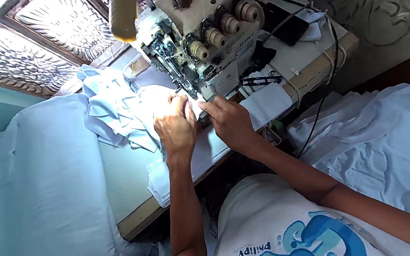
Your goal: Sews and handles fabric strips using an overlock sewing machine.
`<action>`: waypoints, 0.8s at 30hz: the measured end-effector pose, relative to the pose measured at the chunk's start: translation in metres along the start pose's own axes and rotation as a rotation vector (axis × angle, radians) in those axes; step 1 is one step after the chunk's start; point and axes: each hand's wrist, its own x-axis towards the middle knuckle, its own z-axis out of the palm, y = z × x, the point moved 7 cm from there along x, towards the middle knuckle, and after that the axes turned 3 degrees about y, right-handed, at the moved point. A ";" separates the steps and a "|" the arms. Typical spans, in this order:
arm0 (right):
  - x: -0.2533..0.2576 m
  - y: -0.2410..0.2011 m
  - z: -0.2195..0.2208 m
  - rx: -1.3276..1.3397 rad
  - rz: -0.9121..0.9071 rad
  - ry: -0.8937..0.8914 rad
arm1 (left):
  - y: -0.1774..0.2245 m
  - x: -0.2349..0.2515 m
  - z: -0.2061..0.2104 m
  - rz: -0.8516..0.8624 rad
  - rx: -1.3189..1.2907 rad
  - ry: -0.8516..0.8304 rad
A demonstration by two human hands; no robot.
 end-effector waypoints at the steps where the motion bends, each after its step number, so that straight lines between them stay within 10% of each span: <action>1: 0.001 -0.002 0.002 -0.045 -0.018 0.003 | -0.005 0.005 0.001 -0.006 0.009 0.010; 13: -0.031 -0.003 -0.017 -0.085 -0.073 -0.137 | -0.062 0.031 -0.001 -0.143 0.104 0.072; 24: -0.064 0.128 -0.093 -0.246 0.390 -0.038 | -0.095 0.009 -0.007 -0.162 0.064 0.162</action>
